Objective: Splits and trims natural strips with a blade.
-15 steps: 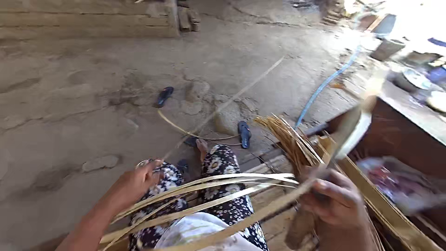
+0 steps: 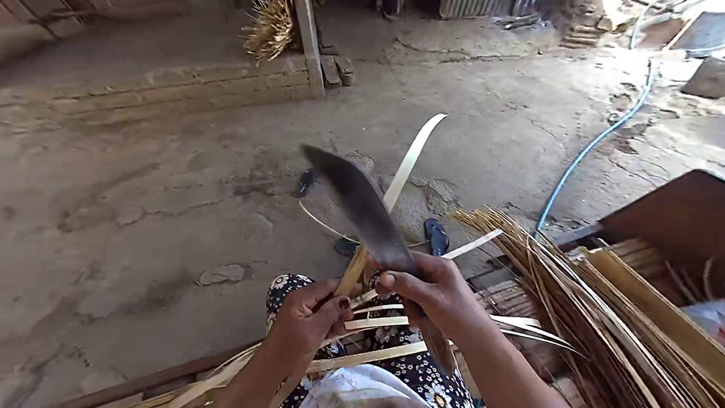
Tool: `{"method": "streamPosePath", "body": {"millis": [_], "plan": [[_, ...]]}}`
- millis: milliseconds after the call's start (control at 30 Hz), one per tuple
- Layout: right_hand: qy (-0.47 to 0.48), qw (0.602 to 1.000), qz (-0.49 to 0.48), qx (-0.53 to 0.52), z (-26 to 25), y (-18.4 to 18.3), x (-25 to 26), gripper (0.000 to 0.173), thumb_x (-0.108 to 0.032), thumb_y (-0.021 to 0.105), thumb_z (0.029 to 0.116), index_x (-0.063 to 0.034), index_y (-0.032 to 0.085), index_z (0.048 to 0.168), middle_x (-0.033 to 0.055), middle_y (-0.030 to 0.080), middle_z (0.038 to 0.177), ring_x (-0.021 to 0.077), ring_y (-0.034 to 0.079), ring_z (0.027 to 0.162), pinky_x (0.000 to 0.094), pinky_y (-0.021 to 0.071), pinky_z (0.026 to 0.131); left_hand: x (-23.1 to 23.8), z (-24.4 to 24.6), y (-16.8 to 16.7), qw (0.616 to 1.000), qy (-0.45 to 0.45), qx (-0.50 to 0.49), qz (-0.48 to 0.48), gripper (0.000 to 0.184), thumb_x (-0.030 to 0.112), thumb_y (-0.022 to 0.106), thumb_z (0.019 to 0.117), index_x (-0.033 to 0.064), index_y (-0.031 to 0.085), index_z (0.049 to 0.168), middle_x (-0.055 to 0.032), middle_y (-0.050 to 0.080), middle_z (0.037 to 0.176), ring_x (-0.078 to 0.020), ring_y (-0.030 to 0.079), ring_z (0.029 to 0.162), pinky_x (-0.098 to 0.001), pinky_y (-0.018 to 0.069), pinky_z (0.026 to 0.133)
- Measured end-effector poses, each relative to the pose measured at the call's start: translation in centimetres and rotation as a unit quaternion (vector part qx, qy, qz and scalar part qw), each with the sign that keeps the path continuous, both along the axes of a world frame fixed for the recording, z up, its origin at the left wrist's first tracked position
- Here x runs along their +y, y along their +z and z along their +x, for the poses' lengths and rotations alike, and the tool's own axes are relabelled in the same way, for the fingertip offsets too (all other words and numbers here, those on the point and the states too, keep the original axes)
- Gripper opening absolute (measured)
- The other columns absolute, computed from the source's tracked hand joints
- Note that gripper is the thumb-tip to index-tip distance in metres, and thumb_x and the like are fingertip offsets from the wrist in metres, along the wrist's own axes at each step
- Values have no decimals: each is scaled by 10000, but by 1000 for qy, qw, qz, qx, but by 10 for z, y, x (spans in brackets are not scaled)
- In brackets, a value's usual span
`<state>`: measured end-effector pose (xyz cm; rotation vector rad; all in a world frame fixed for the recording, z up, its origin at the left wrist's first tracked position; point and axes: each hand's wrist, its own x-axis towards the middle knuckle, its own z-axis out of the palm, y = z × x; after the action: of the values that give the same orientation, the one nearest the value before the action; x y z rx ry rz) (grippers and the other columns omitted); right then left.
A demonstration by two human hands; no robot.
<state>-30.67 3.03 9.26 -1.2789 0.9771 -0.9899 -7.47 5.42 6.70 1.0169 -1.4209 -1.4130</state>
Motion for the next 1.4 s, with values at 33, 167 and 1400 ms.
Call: {"method": "streamPosePath", "body": {"millis": [33,167,1400], "plan": [[-24,999,-13,-25,1,-4,2,200,-205,687,973,-72,744,1111,-4,762,874,27,574,479,185,487,415,-4,2,3,1000,23,17,-8,241,86,564,1014,33,702,1205,12,709,831,-62,665,669,-206,579,607],[-59,989,-55,-124,6,-24,13,245,-132,630,1003,-53,724,1215,47,773,903,15,576,487,170,477,417,-19,6,12,993,71,63,-67,265,92,519,1034,10,673,1234,4,700,791,-85,679,687,-231,594,641],[-32,947,-254,195,-2,-66,46,717,-634,240,1067,-142,666,1369,-3,695,873,22,545,601,224,486,537,-13,-34,-10,953,135,247,109,329,-29,472,992,21,562,1305,-68,686,1000,-180,726,835,-369,646,766]]}}
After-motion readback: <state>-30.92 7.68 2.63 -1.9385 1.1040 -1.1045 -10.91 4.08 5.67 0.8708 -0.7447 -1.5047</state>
